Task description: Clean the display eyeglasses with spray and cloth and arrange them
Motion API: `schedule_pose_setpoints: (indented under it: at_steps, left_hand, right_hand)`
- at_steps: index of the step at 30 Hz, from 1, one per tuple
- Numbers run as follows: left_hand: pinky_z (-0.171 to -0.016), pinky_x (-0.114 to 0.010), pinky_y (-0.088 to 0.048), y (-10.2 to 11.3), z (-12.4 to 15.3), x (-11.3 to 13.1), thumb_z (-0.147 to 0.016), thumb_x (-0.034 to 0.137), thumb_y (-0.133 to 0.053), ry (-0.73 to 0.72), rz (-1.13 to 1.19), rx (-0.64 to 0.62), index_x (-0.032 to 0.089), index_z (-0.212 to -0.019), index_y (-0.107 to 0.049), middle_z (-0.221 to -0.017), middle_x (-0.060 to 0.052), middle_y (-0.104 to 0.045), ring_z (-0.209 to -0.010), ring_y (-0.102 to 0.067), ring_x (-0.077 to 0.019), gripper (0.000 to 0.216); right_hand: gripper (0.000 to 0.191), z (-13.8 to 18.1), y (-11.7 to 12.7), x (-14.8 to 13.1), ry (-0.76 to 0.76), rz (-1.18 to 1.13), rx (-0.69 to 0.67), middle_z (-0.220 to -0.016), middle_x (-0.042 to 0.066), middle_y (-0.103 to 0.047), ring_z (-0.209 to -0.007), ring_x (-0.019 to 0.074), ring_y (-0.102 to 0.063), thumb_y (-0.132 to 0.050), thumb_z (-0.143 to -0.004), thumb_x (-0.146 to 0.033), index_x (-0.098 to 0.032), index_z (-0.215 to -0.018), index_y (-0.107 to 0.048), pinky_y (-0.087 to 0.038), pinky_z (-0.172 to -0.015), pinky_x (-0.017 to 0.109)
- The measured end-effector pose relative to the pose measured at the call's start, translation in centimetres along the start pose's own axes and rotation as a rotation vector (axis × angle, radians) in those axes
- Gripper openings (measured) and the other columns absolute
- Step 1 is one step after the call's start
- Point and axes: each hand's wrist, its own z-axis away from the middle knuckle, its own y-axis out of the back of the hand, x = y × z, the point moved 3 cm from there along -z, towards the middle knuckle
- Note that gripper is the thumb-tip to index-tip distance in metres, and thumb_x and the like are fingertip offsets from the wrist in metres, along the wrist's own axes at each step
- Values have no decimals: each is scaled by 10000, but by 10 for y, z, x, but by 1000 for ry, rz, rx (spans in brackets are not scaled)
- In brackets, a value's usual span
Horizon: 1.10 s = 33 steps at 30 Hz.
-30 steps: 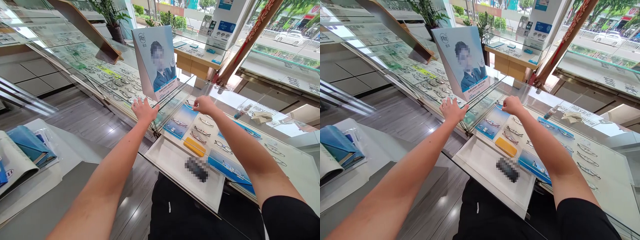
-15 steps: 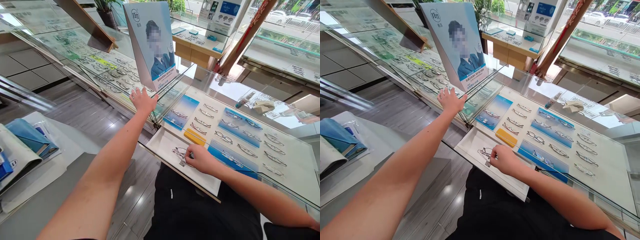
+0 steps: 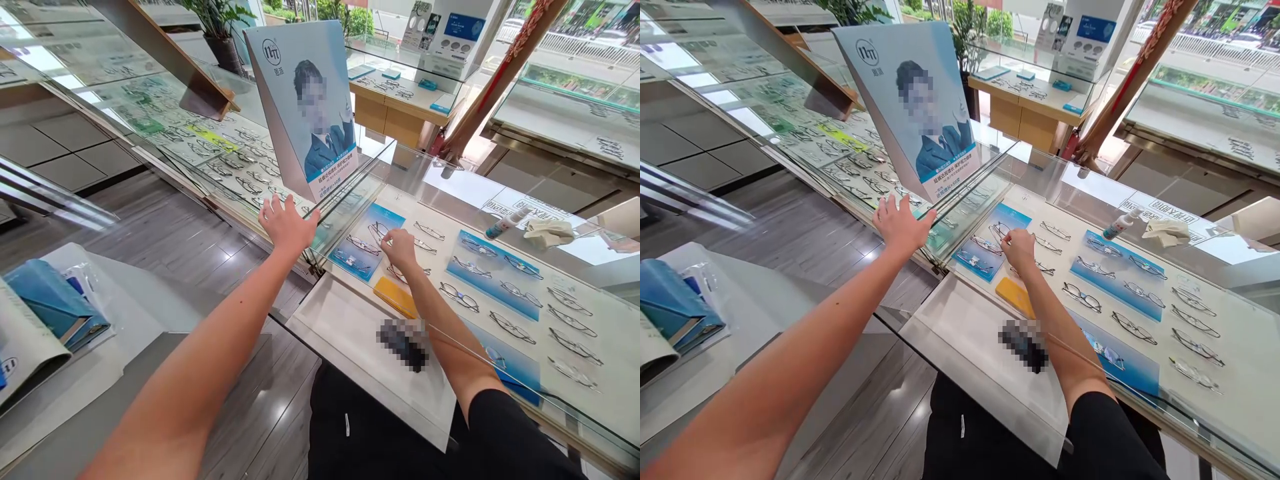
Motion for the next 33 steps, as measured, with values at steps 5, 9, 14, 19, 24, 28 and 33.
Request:
schedule_pose_setpoints:
  at_steps: [5, 9, 14, 19, 24, 28, 33]
  left_hand:
    - [-1354, -610, -198, -2, -1, -3, -967, 679, -543, -2, -17, 32, 144, -1605, -534, -1753, -224, -388, -1663, -276, -422, 833]
    - [-1351, -615, -204, -2, -1, -3, -965, 680, -546, -4, -16, 37, 151, -1608, -535, -1752, -213, -395, -1657, -286, -429, 833]
    - [-1351, -624, -195, 0, 0, -2, -961, 676, -546, -1, -4, 21, 150, -1607, -538, -1757, -214, -386, -1664, -266, -434, 834]
    - [-1358, -617, -184, 2, 1, -1, -961, 661, -551, 1, 16, 15, 143, -1614, -530, -1764, -210, -376, -1665, -260, -439, 834]
    - [-1357, -605, -196, 0, 1, -3, -964, 671, -544, -3, 1, 27, 154, -1611, -541, -1764, -198, -384, -1666, -274, -419, 828]
    - [-1351, -603, -216, 0, 1, -3, -966, 666, -543, -7, -19, 39, 162, -1603, -553, -1754, -192, -407, -1664, -292, -407, 812]
    - [-1350, -601, -221, 2, 1, -2, -968, 678, -530, -7, -34, 32, 172, -1611, -547, -1759, -183, -402, -1665, -291, -406, 818]
  right_hand:
    - [201, -53, -21, 3, 104, 206, -23, -1112, 140, -763, -1154, 312, -586, -547, -983, -176, -195, -911, -734, -337, -1075, 483]
    - [247, -78, -37, 7, 101, 251, -12, -1146, 176, -761, -1178, 340, -573, -523, -982, -151, -178, -967, -768, -304, -1116, 526]
    - [263, -88, -60, 3, 110, 296, -17, -1175, 198, -753, -1216, 364, -571, -524, -994, -181, -174, -1036, -784, -271, -1171, 560]
    - [254, -84, -76, -3, 131, 302, -64, -1131, 175, -765, -1197, 353, -586, -530, -980, -172, -195, -965, -783, -253, -1208, 564]
    - [302, -87, -72, 1, 122, 285, -78, -1154, 189, -763, -1213, 367, -581, -510, -1012, -269, -180, -948, -791, -258, -1207, 596]
    - [365, -92, -66, 9, 106, 272, -71, -1204, 199, -762, -1243, 376, -568, -437, -1025, -196, -176, -1013, -801, -253, -1201, 609]
    - [354, -95, -64, 19, 85, 256, -51, -1238, 219, -754, -1252, 413, -549, -462, -989, -144, -184, -1053, -808, -249, -1180, 620]
